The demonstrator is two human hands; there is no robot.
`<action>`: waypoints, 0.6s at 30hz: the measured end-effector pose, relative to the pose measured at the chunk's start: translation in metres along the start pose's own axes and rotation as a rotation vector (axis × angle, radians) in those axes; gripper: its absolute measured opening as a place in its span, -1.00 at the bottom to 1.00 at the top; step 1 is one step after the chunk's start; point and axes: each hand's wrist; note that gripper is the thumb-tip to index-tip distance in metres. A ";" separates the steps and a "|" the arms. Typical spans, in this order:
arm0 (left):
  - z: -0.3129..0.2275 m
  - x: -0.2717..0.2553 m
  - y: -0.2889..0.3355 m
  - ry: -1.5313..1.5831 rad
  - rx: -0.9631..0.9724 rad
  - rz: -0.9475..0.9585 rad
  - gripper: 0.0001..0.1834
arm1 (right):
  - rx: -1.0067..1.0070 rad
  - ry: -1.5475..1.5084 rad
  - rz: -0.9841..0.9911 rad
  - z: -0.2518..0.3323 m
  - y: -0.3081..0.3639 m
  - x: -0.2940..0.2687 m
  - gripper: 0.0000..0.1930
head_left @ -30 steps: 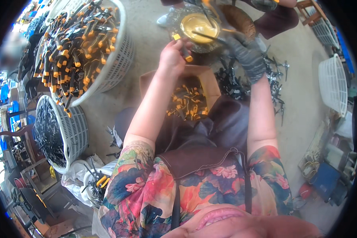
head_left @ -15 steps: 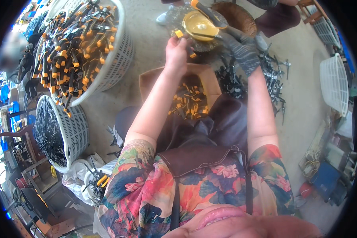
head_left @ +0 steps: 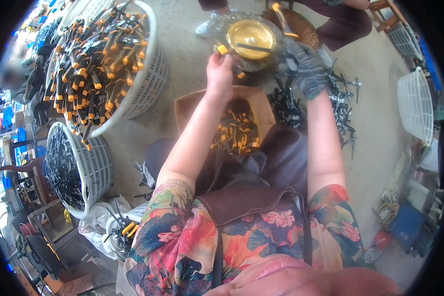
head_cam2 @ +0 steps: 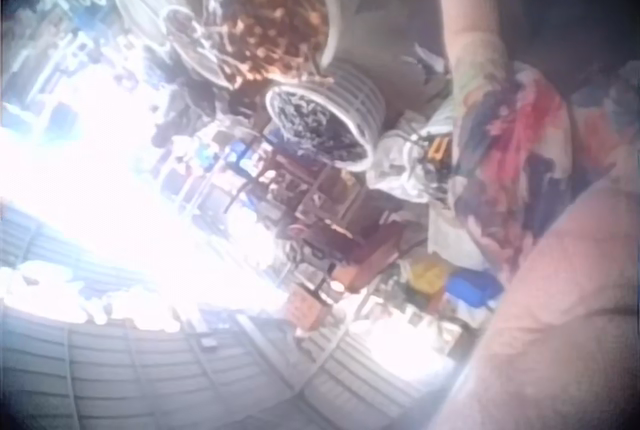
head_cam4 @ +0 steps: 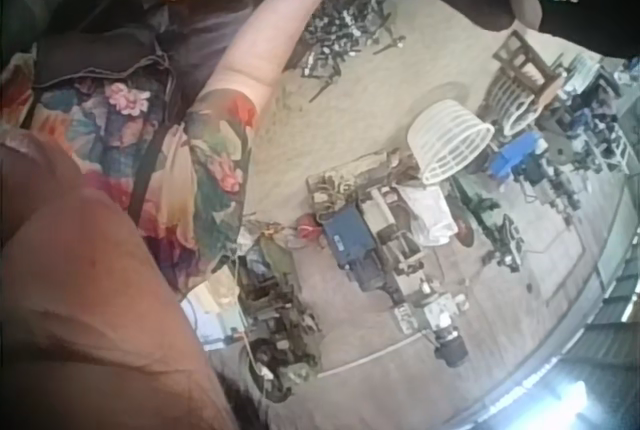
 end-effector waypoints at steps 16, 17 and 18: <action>-0.034 -0.029 -0.017 0.496 -0.157 -0.149 -0.77 | -0.453 0.386 -0.023 0.002 0.047 0.013 -0.69; -0.035 -0.030 -0.016 0.497 -0.153 -0.148 -0.77 | -0.451 0.385 -0.021 0.002 0.047 0.014 -0.69; -0.035 -0.030 -0.016 0.498 -0.149 -0.145 -0.78 | -0.439 0.378 0.013 0.002 0.048 0.014 -0.69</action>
Point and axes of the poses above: each hand's wrist, its own y-axis away from the middle knuckle, its own x-axis out of the palm, z = x × y, and after that the axes turned 11 degrees about x, right-handed
